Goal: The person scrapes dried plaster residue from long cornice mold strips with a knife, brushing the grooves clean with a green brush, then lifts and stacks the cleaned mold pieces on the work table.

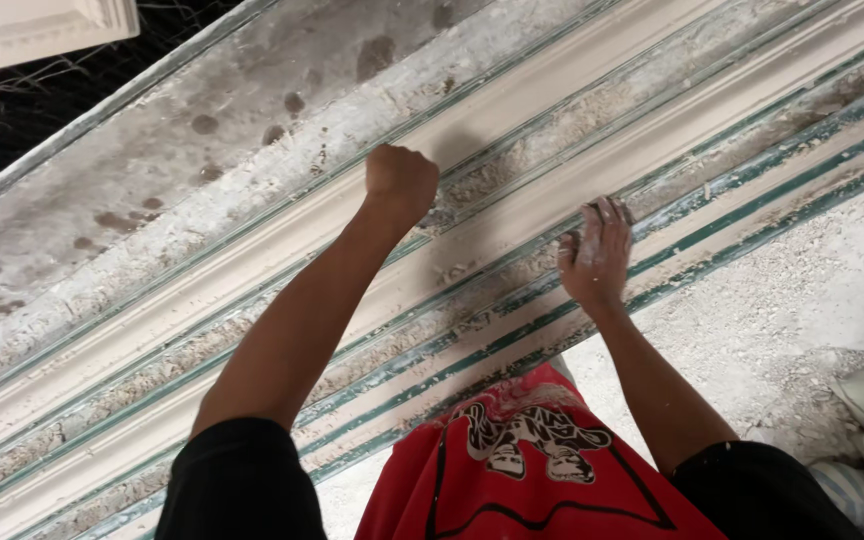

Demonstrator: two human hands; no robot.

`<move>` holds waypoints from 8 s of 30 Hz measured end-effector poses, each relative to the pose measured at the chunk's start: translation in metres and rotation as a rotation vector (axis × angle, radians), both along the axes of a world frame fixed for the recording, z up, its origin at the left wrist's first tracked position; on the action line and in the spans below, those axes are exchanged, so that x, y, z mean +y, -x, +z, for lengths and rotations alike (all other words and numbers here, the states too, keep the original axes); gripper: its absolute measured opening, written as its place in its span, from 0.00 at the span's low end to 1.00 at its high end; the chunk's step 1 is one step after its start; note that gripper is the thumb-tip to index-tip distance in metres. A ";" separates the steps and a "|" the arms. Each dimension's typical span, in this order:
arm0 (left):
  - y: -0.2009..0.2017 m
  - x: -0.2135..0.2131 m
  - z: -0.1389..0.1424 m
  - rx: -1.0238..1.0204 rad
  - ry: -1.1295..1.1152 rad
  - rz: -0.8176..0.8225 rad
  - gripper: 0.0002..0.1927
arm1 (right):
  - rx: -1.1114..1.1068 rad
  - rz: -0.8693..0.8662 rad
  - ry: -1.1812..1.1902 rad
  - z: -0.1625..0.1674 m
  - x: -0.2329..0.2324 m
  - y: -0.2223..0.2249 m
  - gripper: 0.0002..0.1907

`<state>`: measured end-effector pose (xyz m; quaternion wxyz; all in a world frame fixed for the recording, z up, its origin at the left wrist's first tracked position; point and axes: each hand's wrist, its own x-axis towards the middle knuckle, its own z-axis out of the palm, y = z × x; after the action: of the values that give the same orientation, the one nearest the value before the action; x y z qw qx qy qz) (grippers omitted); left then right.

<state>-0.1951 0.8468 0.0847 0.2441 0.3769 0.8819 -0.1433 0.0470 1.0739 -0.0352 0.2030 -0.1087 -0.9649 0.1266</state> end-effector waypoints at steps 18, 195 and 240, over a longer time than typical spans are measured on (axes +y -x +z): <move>-0.102 -0.223 -0.019 -0.174 -0.376 -0.124 0.33 | -0.022 -0.014 -0.002 0.005 -0.009 -0.004 0.24; -0.040 0.177 -0.075 -0.014 -0.366 0.003 0.22 | -0.076 -0.111 0.001 -0.006 0.354 0.057 0.30; -0.024 0.215 -0.021 -0.046 -0.219 -0.126 0.21 | -0.187 -0.187 0.052 -0.029 0.360 0.052 0.37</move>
<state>-0.1713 1.0613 0.0632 0.2123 0.4590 0.8611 -0.0524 -0.0048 1.4337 -0.0640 0.1203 -0.2146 -0.9616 0.1216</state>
